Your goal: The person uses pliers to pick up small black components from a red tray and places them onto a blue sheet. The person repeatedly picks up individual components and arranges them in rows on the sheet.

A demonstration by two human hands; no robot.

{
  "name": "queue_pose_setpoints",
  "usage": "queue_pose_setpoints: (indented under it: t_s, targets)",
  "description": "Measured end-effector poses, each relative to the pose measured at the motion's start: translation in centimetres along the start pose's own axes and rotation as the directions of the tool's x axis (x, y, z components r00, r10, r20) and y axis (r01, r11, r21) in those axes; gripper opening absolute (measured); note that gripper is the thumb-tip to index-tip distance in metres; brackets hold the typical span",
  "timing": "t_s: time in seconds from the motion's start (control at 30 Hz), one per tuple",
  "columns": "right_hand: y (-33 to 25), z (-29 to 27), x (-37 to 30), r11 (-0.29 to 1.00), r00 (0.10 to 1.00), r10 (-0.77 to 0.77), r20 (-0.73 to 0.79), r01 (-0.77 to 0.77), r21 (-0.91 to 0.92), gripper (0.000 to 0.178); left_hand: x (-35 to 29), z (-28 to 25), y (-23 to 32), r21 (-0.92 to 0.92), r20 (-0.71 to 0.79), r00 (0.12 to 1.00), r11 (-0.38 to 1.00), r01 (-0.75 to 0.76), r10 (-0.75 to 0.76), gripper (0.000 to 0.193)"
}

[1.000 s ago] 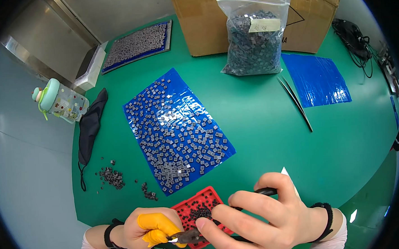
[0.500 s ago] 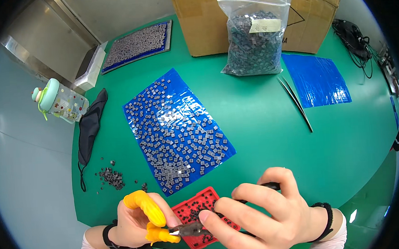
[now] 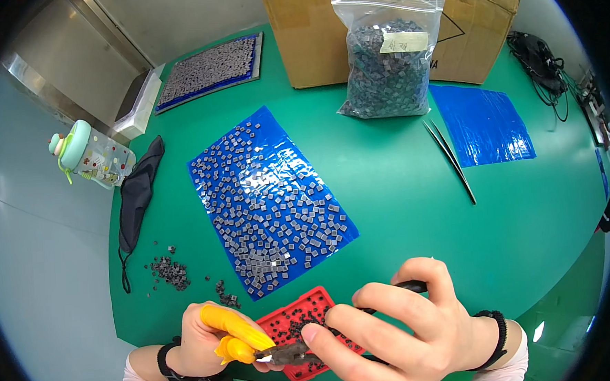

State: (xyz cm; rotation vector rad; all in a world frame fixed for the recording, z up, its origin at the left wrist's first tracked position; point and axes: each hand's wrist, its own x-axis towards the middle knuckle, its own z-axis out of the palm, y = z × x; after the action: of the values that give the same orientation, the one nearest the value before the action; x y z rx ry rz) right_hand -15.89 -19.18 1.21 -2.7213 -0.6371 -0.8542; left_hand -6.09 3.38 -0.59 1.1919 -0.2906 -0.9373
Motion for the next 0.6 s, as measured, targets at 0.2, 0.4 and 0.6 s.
queue_pose_setpoints:
  t_s: [0.2, 0.4, 0.6]
  targets:
    - [0.1, 0.3, -0.3, 1.000, 1.000, 0.004, -0.028, -0.004, 0.009, 0.036, 0.1, 0.1, -0.3, -0.103, 0.025, 1.000, 0.995, 0.010, -0.007, 0.033]
    - [0.0, 0.3, 0.0, 1.000, 1.000, 0.017, -0.001, -0.017, -0.007, 0.036, 0.1, 0.0, -1.0, -0.088, 0.048, 0.987, 0.985, -0.146, 0.150, 0.039]
    - [-0.1, 0.4, 0.0, 1.000, 1.000, 0.014, -0.008, -0.014, 0.026, 0.036, 0.0, 0.4, 0.1, -0.070, -0.017, 1.000, 0.998, 0.008, -0.009, 0.026]
